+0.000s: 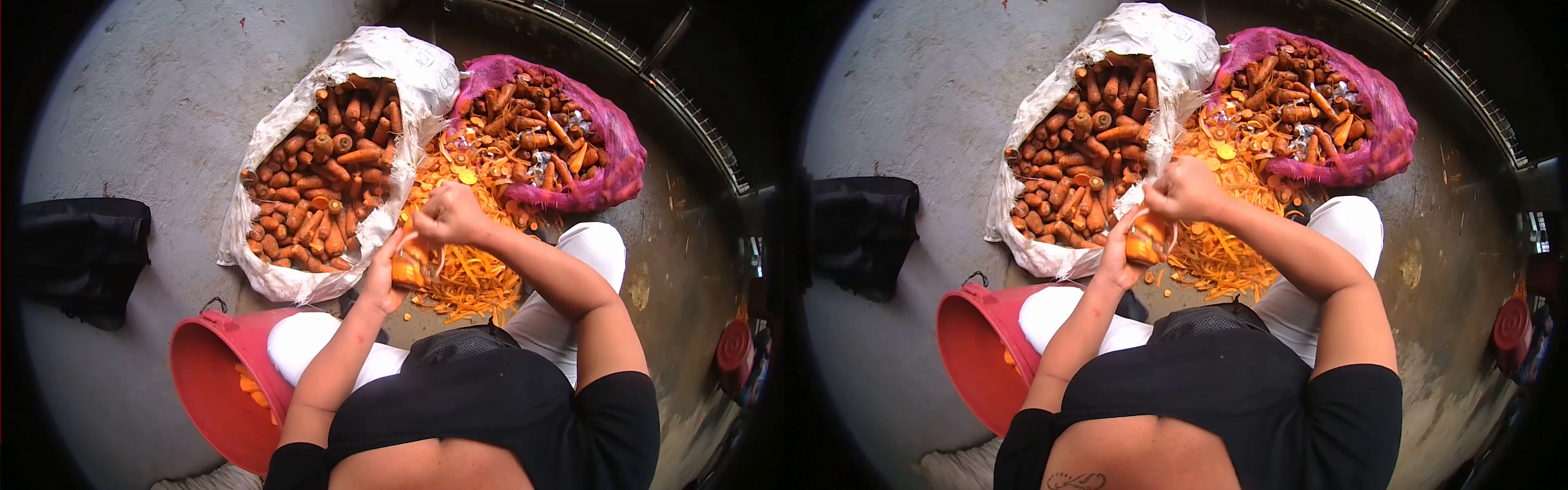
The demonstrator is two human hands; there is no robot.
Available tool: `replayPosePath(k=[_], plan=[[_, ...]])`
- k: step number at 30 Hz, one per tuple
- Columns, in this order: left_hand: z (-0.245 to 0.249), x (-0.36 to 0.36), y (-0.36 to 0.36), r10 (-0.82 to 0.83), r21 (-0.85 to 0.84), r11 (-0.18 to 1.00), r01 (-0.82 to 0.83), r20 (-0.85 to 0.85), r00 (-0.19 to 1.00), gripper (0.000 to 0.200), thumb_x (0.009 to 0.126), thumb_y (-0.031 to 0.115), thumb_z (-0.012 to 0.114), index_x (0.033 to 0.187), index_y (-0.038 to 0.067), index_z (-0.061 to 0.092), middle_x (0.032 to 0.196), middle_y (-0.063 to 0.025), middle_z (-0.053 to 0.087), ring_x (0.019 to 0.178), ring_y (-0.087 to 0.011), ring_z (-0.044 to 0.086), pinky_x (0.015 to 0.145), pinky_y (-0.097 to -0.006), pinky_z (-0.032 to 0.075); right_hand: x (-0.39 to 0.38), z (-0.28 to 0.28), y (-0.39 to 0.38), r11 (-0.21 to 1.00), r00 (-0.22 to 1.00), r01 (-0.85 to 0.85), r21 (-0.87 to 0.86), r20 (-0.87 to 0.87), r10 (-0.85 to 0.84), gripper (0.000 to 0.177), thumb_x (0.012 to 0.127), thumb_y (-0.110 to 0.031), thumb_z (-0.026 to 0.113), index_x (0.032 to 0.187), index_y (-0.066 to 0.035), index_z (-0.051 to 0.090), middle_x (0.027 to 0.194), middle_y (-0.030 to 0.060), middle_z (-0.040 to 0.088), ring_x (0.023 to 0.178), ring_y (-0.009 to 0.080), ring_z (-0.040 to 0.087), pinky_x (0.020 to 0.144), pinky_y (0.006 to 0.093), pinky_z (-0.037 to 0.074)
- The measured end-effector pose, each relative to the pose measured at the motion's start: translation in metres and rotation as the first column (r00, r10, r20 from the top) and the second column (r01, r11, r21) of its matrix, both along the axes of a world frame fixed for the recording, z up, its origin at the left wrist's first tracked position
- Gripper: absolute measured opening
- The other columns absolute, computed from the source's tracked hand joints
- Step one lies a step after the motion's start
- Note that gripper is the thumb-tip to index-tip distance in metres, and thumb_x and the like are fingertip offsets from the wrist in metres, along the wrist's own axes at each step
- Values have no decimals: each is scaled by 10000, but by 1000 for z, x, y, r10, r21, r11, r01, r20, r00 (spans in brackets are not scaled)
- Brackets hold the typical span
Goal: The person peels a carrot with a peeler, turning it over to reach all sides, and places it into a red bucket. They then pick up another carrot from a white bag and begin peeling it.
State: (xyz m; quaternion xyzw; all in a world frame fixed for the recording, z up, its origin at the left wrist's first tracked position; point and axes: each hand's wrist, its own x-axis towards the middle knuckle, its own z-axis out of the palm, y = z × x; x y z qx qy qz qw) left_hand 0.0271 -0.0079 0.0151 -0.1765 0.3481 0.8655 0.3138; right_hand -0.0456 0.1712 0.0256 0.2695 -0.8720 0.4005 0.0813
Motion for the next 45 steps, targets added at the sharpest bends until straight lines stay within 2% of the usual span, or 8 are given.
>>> replayPosePath(k=[2,4,7,12,17,26,38,45], plan=[[0,3,-6,-83,2,997,84,-48,995,452,977,410,413,1224,38,479,950,-114,615,765,-221,649,611,-361,563,-25,-14,15,985,946,142,98,280,-165,421,816,-358,533,491,-104,617,470,84,547,460,266,551,507,360,446],[10,11,-7,-173,-29,985,173,-26,984,470,974,410,415,1239,24,459,948,-131,605,729,-220,645,562,-358,561,-61,-34,47,861,972,168,480,67,-227,445,835,-382,482,545,-88,650,514,97,591,525,274,607,577,377,488],[12,10,-7,-177,-55,983,173,-67,982,463,974,396,421,1258,32,452,955,-137,601,775,-200,640,616,-331,565,-72,-63,74,704,888,338,624,38,-459,422,821,-393,497,617,-82,696,548,118,619,592,279,651,640,401,517],[5,-6,-12,-83,9,996,83,-54,995,489,994,424,328,1304,62,438,998,-134,600,893,-269,645,744,-391,569,-56,-33,41,930,821,288,227,441,-362,400,830,-386,509,599,-133,715,506,29,612,454,189,587,495,330,475],[-6,-15,-12,-91,-55,995,88,-44,995,443,1008,406,309,1267,86,471,1070,-111,608,984,-243,627,785,-460,550,-10,4,9,999,1000,-10,34,-24,11,329,785,-233,630,485,-103,593,434,52,480,440,231,504,461,364,388],[-9,-11,3,35,-75,997,-23,160,986,383,1002,370,365,1190,72,515,1101,-61,605,991,-199,616,852,-383,520,10,4,-6,981,975,-149,121,-146,166,352,759,-216,626,433,-135,524,457,20,514,476,219,492,511,353,352],[-22,-17,-2,67,-157,987,-41,166,984,384,989,385,396,1182,74,515,994,-83,628,782,-205,650,609,-374,556,-27,-39,-5,997,996,-73,0,59,73,329,799,-273,582,516,-123,659,446,55,532,411,208,541,439,340,428],[-16,-8,-14,-158,33,987,155,115,981,464,985,412,375,1228,30,476,976,-163,605,754,-235,638,581,-348,548,-100,-101,63,866,879,244,436,277,-387,401,850,-400,492,595,-187,717,456,-45,574,409,97,549,446,284,448]])
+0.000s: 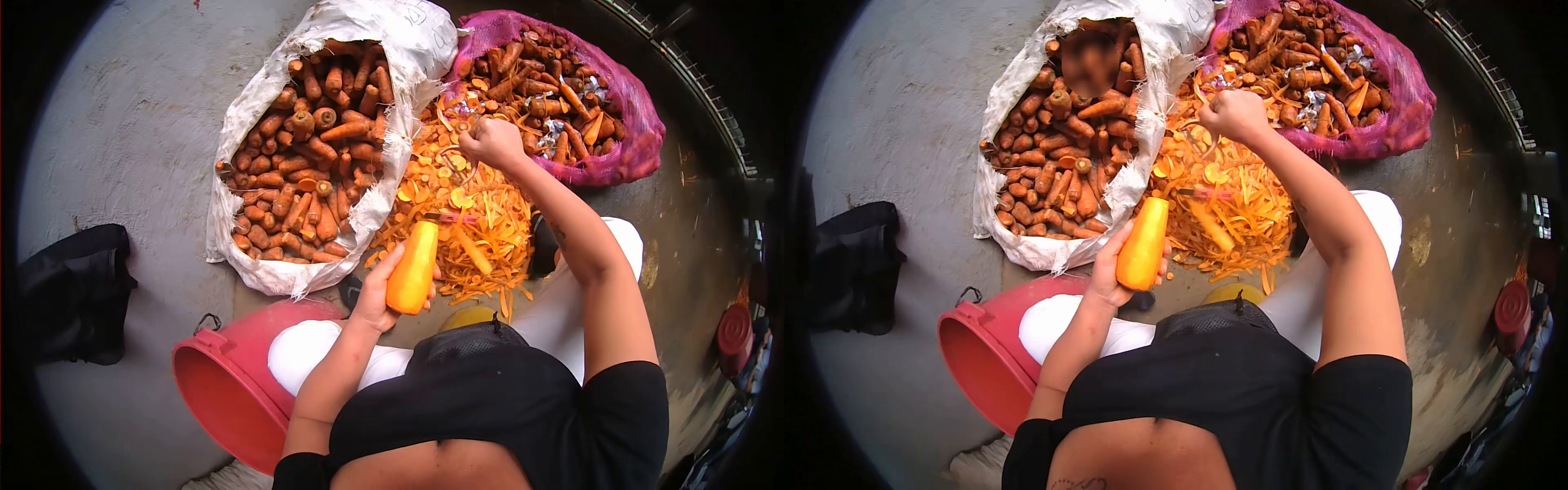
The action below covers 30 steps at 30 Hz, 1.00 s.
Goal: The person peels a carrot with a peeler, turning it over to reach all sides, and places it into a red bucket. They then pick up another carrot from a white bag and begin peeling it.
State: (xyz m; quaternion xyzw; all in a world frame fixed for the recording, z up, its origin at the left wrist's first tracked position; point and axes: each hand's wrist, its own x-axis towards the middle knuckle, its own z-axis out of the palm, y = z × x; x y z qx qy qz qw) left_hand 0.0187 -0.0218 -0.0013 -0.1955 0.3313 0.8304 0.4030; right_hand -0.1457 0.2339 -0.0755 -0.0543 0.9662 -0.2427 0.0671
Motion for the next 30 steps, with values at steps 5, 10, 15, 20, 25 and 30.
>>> replayPosePath(k=[5,10,15,20,25,30], plan=[[-9,-13,-4,97,86,991,-100,46,994,498,981,449,367,1240,39,480,1028,-152,611,785,-235,640,679,-364,547,36,52,-47,933,981,-186,-307,-4,194,383,821,-360,510,568,-148,703,472,38,584,426,207,577,448,338,452],[-9,-18,8,205,-88,977,-192,168,964,430,984,445,361,1158,94,538,998,-61,635,852,-186,631,646,-376,526,73,68,-72,789,822,-513,-337,-458,338,357,781,-236,614,446,-125,559,441,55,491,414,259,470,479,381,386],[-20,-14,4,102,21,994,-104,86,991,442,974,439,362,1159,75,531,957,-116,624,811,-211,626,597,-371,520,70,52,-71,811,848,-455,-366,-455,271,359,772,-251,631,446,-123,549,446,55,492,417,263,469,475,379,386],[-16,-13,1,46,-10,999,-45,76,996,471,965,458,395,1174,50,503,898,-134,605,693,-228,618,544,-344,521,34,21,-52,914,992,-121,-386,-13,126,420,833,-346,497,518,-111,645,443,51,545,401,200,543,422,348,427],[-10,-7,-4,-56,269,962,38,58,997,547,966,478,371,1258,23,452,902,-185,600,708,-259,638,576,-337,542,-16,-51,16,991,984,83,101,149,-98,442,822,-407,480,669,-52,694,632,127,648,585,300,637,584,405,510],[-11,-21,-6,47,252,967,-42,-12,999,631,966,547,282,1330,40,375,925,-205,607,695,-261,644,606,-341,537,0,-124,17,989,845,143,27,518,-136,645,894,-641,385,774,-108,727,682,132,635,661,293,630,635,408,500]])
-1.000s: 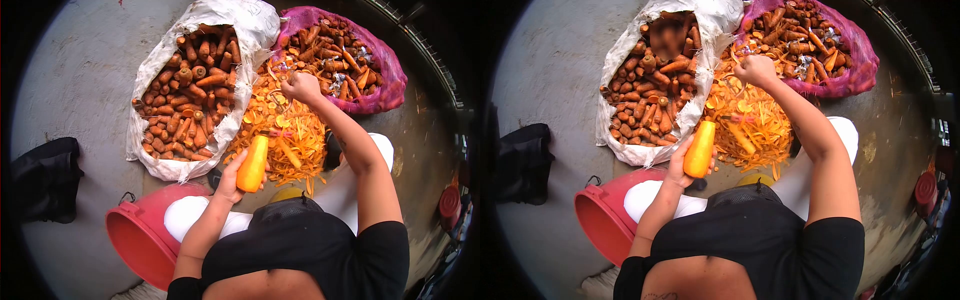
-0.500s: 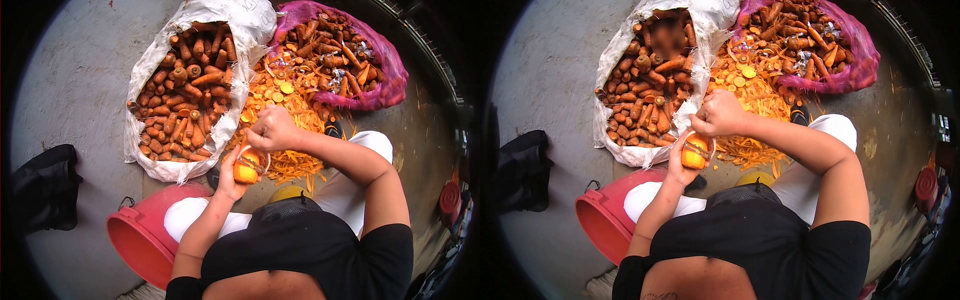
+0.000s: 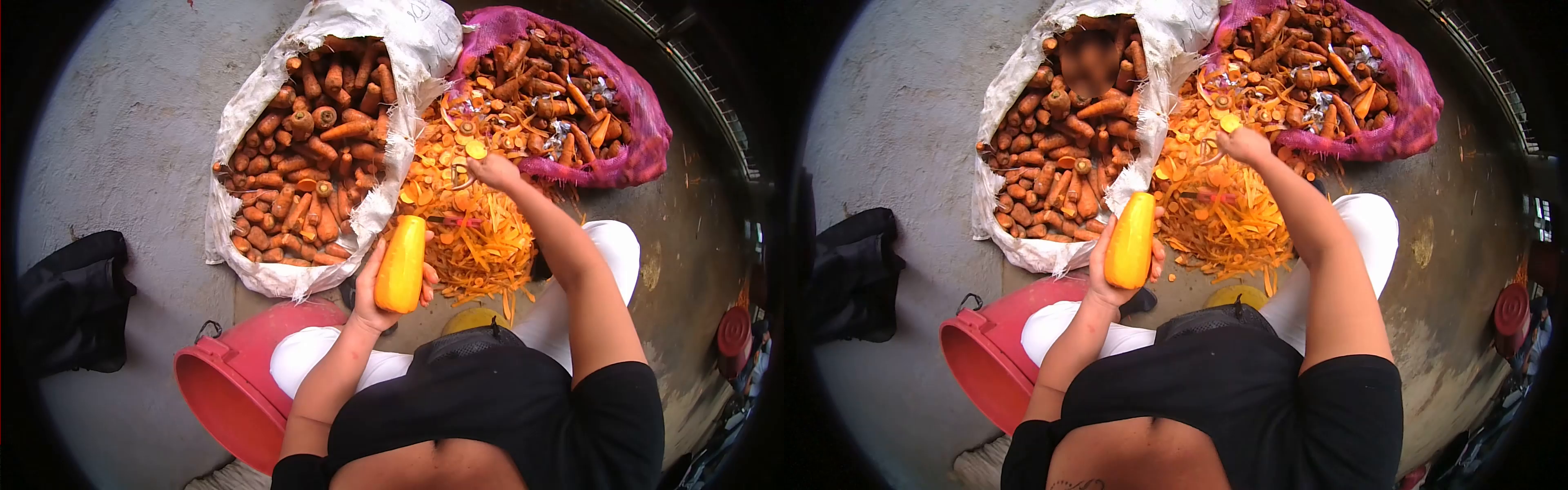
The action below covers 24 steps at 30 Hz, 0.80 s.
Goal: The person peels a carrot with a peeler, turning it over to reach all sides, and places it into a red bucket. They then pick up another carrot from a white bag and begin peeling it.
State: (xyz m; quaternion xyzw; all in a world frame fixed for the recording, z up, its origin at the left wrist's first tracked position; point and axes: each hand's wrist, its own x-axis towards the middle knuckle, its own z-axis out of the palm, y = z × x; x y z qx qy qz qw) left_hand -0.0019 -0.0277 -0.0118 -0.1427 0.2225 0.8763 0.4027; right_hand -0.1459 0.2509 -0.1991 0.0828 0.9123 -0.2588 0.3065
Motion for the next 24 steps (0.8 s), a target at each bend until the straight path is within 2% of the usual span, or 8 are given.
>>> replayPosePath(k=[1,3,6,9,13,15,19,24], plan=[[-2,-1,-1,24,11,1000,-24,8,1000,635,963,557,286,1320,41,383,928,-201,609,699,-260,645,609,-344,537,12,-6,-6,997,995,43,-62,-82,-48,639,901,-619,397,729,-92,713,695,148,637,701,299,630,678,421,493],[-6,-1,-3,75,30,997,-75,27,997,643,956,577,294,1301,45,400,935,-194,613,706,-260,647,614,-351,536,24,-10,-15,996,999,28,-79,-26,-30,580,906,-568,449,766,-63,696,765,173,638,768,309,624,722,431,488],[-6,0,-4,125,-103,988,-118,65,990,668,936,621,309,1265,49,420,929,-174,616,723,-261,652,627,-362,544,44,-23,-23,991,972,-99,93,-203,116,446,902,-463,514,896,-45,667,795,180,624,797,327,608,740,436,479],[-6,3,-4,174,-118,979,-169,32,984,550,929,544,449,1206,69,469,969,-138,618,830,-250,652,714,-375,552,60,-22,-28,913,769,-204,354,-519,373,357,879,-363,560,1030,-43,609,896,176,615,891,336,583,767,439,463],[-4,3,-1,366,-327,886,-329,57,929,394,884,346,614,1152,75,512,1049,-103,610,977,-233,622,839,-398,530,67,-6,-57,733,737,-649,205,-69,672,321,875,-309,546,1053,-43,559,1054,186,573,1007,332,538,820,436,448],[-12,3,-6,368,-351,875,-333,37,929,372,856,263,660,1140,72,515,1081,-88,602,1023,-224,605,884,-413,515,91,-22,-68,776,772,-589,227,-127,623,311,875,-293,543,1066,-47,554,1045,187,577,994,325,547,829,424,452],[-20,0,-3,360,-467,822,-325,-15,933,412,854,308,661,1140,53,509,1083,-93,603,997,-215,620,854,-390,538,120,-57,-71,774,763,-461,435,-252,596,279,860,-255,556,1049,-51,544,1054,165,540,994,310,531,801,420,445],[-21,-7,-3,353,-576,748,-329,-74,933,449,882,399,595,1128,32,516,1055,-111,613,944,-222,644,783,-371,569,122,-53,-62,782,722,-476,402,-330,609,226,871,-233,548,1021,-65,548,1005,153,540,955,303,534,765,411,442]])
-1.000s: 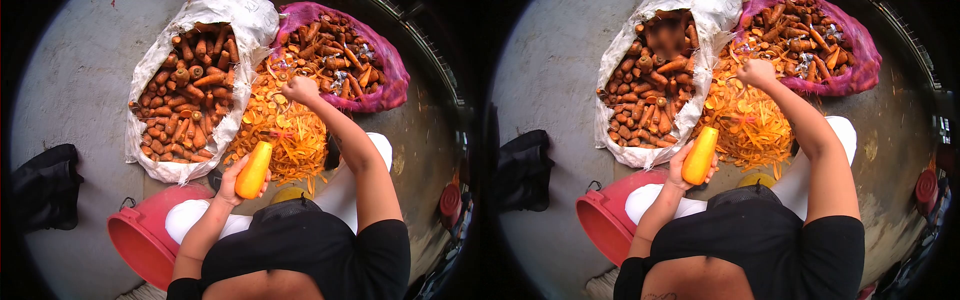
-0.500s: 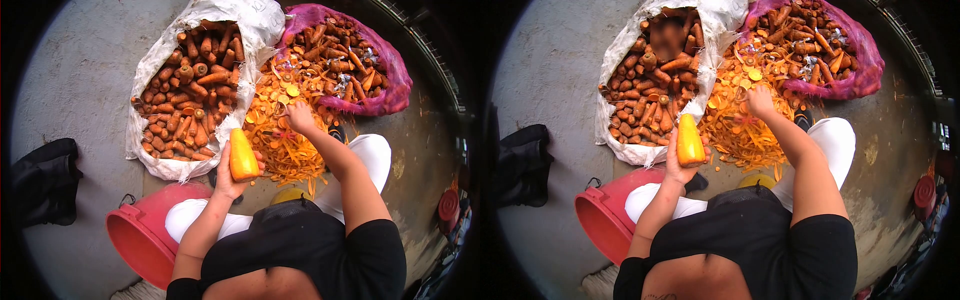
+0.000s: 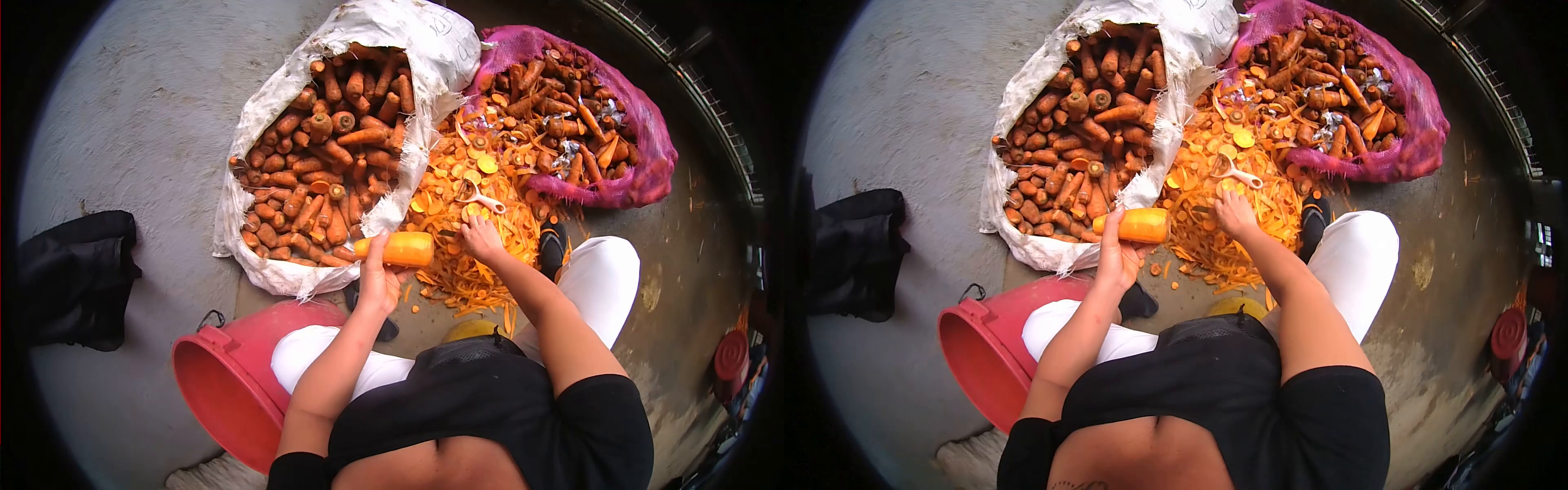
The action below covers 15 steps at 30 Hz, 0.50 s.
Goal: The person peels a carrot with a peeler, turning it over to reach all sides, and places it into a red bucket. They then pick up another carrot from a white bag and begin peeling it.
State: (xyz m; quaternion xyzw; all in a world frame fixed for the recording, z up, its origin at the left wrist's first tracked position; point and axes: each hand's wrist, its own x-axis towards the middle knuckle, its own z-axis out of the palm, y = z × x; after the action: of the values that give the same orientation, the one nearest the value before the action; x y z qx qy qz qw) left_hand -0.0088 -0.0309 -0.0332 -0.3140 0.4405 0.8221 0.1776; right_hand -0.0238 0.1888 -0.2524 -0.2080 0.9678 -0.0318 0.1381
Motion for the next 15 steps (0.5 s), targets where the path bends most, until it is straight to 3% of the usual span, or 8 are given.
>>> replayPosePath(k=[3,4,7,8,11,12,13,15], plan=[[5,-6,0,-30,-59,998,29,-23,999,528,892,489,532,1141,24,504,1049,-114,599,935,-222,645,797,-375,569,-6,18,2,995,999,28,-98,43,-24,210,878,-241,548,1009,-77,538,925,154,580,904,312,560,767,425,443],[3,-7,-1,-31,-61,998,29,-27,999,537,890,503,526,1151,35,495,1066,-108,580,957,-216,635,817,-377,564,-9,37,1,998,995,15,-53,102,-9,183,910,-231,502,1011,-79,489,934,166,623,887,314,604,740,419,464],[-1,-8,-4,-12,-70,998,9,-44,999,579,875,543,524,1169,46,488,1099,-101,548,984,-230,623,793,-376,574,-9,68,-3,944,965,199,-263,223,-141,193,939,-256,469,988,-71,449,849,168,639,759,340,629,651,455,477],[0,-8,-2,2,-75,997,-6,-46,999,588,872,553,521,1170,47,490,1101,-102,549,979,-235,624,781,-375,577,-6,77,-3,923,982,174,-343,130,-137,198,948,-266,456,962,-71,427,807,167,634,694,357,627,600,477,475],[7,0,3,44,-65,997,-46,-36,998,596,862,550,540,1165,38,504,1061,-116,588,925,-245,641,748,-379,575,-2,122,-8,850,938,335,-407,231,-259,252,925,-327,492,958,-79,465,828,145,643,716,376,617,624,486,462],[9,4,4,55,-58,997,-57,-29,998,596,858,544,550,1162,32,511,1040,-123,607,900,-247,649,737,-381,572,2,126,-12,696,883,469,-543,279,-377,261,909,-348,509,992,-101,530,816,140,637,739,381,608,631,483,454],[11,8,6,61,-61,996,-63,-22,998,603,855,550,550,1165,34,511,1042,-124,606,902,-250,647,741,-383,571,4,127,-14,578,868,488,-654,293,-401,321,914,-387,507,1023,-93,576,776,117,624,729,288,620,597,414,458],[13,19,10,72,-71,995,-72,-4,997,617,849,562,550,1170,36,511,1045,-126,604,907,-256,642,748,-385,569,2,134,-17,166,600,800,-577,773,-206,401,926,-452,502,1018,-73,596,756,74,602,663,171,581,535,332,442]])
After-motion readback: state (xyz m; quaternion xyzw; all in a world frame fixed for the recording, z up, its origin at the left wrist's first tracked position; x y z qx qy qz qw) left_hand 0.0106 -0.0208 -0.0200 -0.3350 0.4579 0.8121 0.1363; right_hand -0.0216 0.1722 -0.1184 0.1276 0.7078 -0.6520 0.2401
